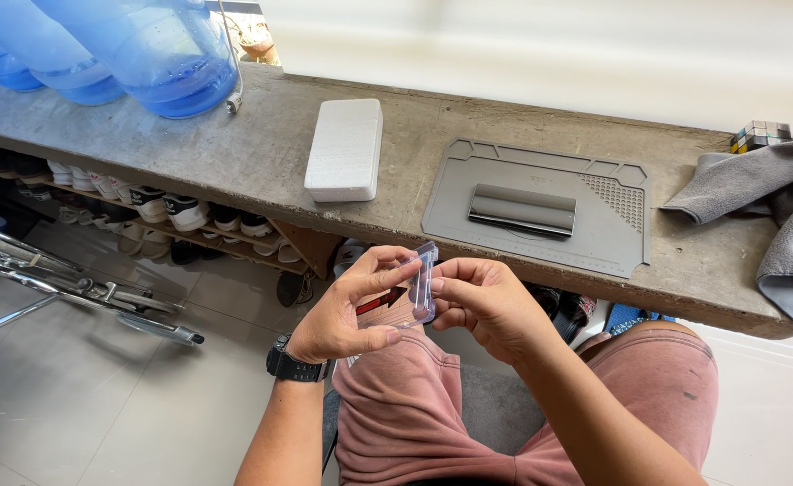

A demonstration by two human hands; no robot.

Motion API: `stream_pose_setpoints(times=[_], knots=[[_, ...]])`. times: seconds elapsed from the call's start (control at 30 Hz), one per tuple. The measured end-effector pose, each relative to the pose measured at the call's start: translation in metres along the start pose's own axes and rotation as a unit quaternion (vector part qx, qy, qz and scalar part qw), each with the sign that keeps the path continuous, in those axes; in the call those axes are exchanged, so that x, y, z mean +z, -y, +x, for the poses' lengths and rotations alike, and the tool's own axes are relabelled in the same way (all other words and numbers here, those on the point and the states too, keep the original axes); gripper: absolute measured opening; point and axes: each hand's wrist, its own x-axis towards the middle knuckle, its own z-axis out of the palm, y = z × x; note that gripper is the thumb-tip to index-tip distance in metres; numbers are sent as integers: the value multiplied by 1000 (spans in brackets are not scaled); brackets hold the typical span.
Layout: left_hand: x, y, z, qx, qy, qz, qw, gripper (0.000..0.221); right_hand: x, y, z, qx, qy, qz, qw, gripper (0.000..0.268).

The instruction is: Unboxing a screen protector kit and preparing a smartphone for application by placing it into an alignment frame.

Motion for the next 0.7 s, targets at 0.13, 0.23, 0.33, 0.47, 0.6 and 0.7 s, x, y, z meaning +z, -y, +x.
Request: stream_pose_setpoints(times=[0.13,0.23,0.33,0.47,0.6,0.7], knots=[[4,2,1,-2,6,-18,1000,93,-5,-6,1,-3,1,9,1000,26],[9,8,2,-1,8,-44,999,95,-2,-3,-3,-6,3,16,1000,27],[7,5,2,-1,10,-56,998,95,-3,-5,-4,-6,6,26,1000,29],[0,-2,6,-4,21,-17,1000,92,-12,-12,-1,-6,8,26,1000,31],[-2,-13,10,-11,25,1,1000,90,-11,-8,-4,-1,7,26,1000,31],[-3,-16,14,-29,29,21,999,92,-17,-12,-2,-2,5,27,1000,31]])
